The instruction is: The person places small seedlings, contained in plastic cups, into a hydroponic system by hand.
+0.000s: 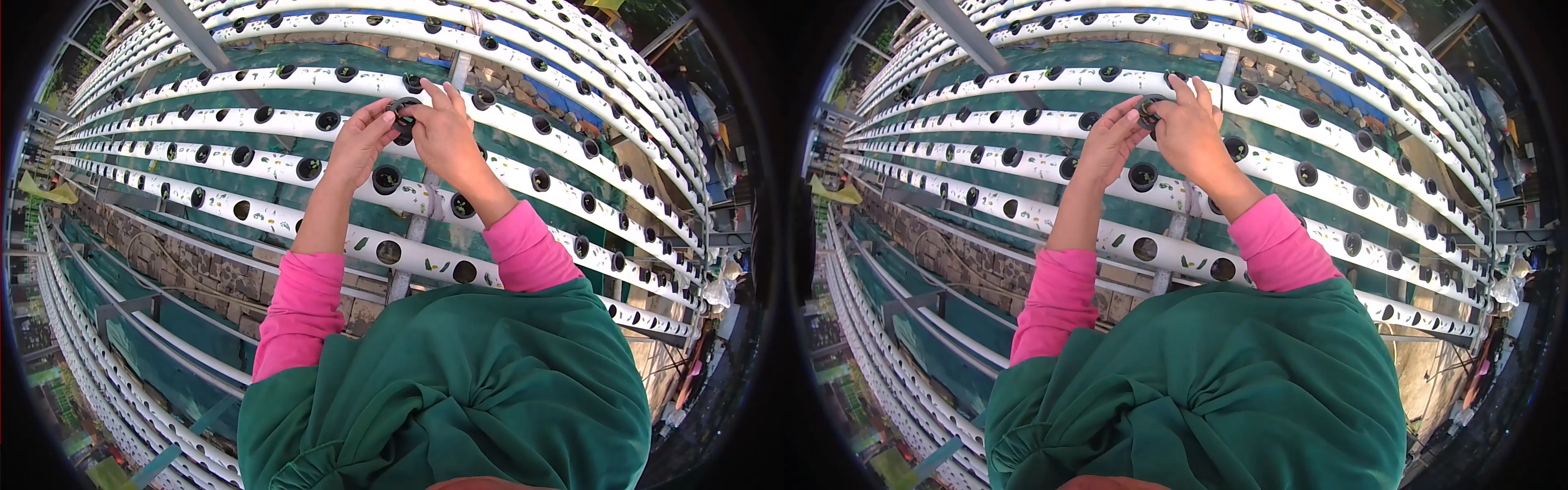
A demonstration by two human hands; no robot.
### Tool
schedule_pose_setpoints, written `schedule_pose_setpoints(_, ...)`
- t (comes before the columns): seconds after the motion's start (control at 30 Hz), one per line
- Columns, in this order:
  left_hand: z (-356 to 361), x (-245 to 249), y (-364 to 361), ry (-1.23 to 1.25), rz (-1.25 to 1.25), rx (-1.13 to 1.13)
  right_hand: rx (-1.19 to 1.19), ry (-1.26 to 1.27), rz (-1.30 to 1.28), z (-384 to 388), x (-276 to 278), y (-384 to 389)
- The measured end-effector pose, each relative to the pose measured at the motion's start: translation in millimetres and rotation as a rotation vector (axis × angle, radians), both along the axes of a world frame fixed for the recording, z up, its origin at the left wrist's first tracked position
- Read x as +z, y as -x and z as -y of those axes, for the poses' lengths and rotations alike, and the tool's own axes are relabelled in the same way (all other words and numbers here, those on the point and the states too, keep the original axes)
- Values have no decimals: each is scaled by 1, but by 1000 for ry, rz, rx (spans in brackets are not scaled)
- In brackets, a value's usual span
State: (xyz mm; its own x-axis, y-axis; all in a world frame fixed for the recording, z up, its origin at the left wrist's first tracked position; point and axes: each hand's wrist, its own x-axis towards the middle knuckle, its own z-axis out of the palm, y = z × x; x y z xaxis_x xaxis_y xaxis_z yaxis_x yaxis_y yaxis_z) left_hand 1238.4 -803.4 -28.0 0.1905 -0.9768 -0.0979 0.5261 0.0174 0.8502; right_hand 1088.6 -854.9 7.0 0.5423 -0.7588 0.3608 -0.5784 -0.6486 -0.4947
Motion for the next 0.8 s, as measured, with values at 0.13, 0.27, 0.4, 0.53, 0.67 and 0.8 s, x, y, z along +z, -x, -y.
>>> schedule_pose_setpoints(0.13, 2, 0, 1, 3, -11, -12, 1, 28, 38, -3, 2, 2)
schedule_pose_setpoints(0.27, 3, -1, 2, 9, -47, -18, 15, 59, 20, -3, 1, 5)
schedule_pose_setpoints(0.4, 3, -1, 1, -7, -63, -11, 3, 90, -13, -3, 3, 8)
schedule_pose_setpoints(0.53, 2, -3, 0, 6, -32, -27, 11, 121, 41, -2, 1, 6)
schedule_pose_setpoints(0.67, 2, -3, 0, -12, -15, -18, 18, 103, 9, -7, 7, 6)
schedule_pose_setpoints(0.8, 2, -7, -4, 10, -39, -29, 42, 95, 41, -1, 0, 9)
